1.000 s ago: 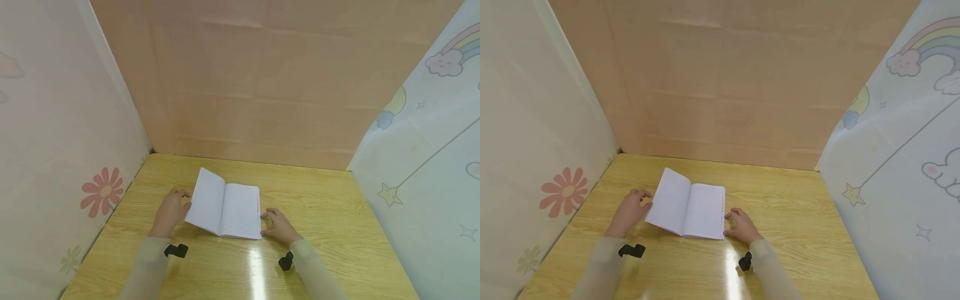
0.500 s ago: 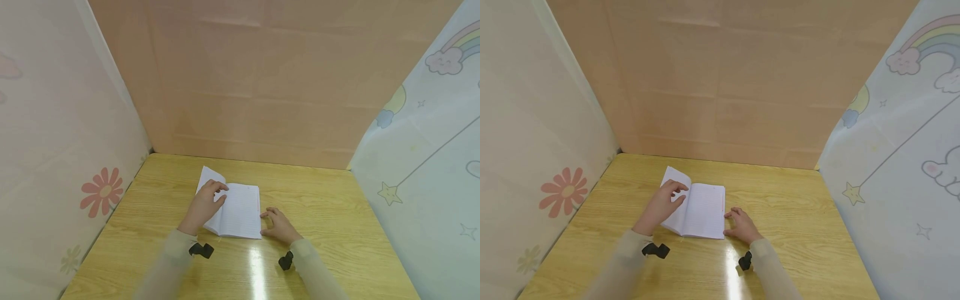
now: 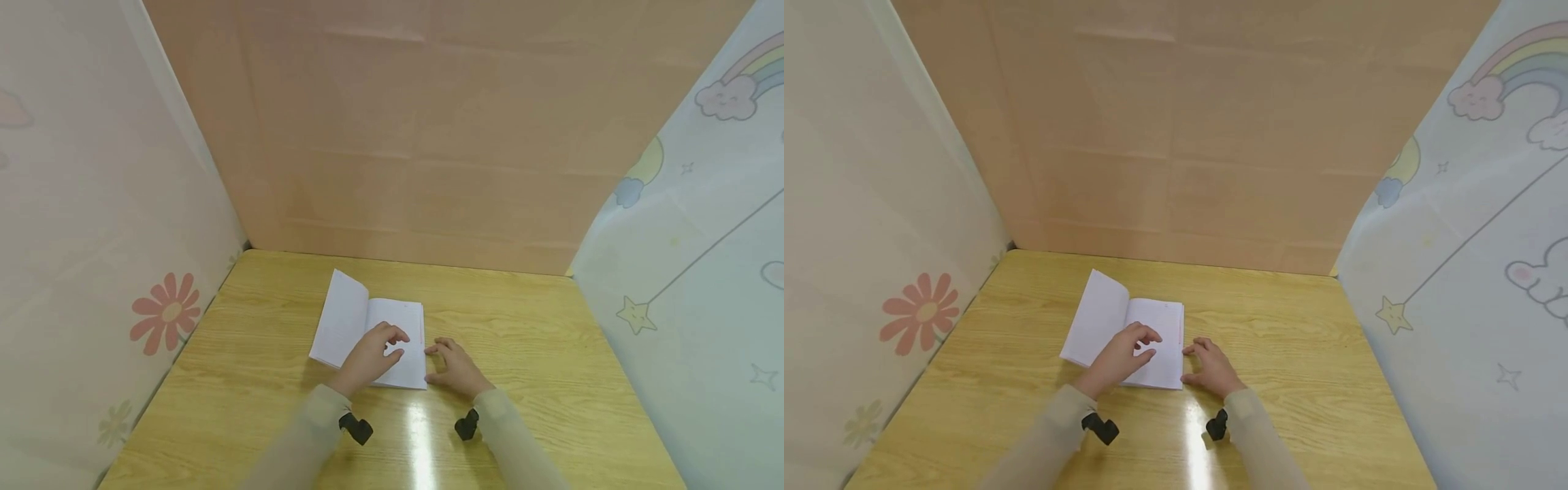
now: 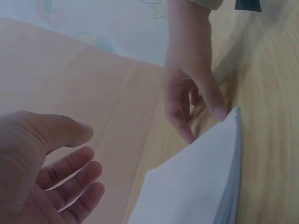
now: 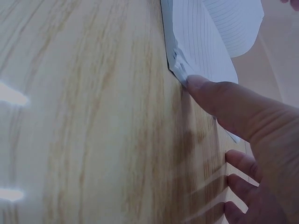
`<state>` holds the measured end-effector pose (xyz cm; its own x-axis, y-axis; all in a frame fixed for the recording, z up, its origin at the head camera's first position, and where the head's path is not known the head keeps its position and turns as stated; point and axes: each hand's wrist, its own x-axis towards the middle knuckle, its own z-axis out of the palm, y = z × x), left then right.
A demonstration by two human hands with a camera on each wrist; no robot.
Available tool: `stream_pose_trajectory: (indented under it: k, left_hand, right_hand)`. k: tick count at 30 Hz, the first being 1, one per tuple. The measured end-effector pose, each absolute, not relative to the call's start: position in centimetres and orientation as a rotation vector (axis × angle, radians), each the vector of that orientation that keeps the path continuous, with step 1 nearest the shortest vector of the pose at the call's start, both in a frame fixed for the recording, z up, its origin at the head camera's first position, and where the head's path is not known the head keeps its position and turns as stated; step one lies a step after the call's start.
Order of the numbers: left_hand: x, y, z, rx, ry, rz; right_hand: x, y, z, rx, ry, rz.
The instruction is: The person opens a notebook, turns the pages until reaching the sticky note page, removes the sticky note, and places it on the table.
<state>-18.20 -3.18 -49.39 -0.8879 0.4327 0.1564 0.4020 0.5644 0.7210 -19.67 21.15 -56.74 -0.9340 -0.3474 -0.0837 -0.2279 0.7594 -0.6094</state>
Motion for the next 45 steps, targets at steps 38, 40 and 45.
stream_pose_trajectory:
  k: [38,40,45]
  left_hand:
    - [-18.6,0.1,-56.7,0.862,2.772,0.765]
    - [-18.7,0.0,-56.7,0.86,2.755,0.791]
    - [-18.9,-0.3,-56.9,0.84,2.697,0.862]
  right_hand:
    - [-19.9,21.3,-57.3,-0.494,2.786,-0.949]
    - [-19.8,21.3,-57.3,-0.495,2.786,-0.95]
    - [-19.8,21.3,-57.4,-0.501,2.784,-0.943]
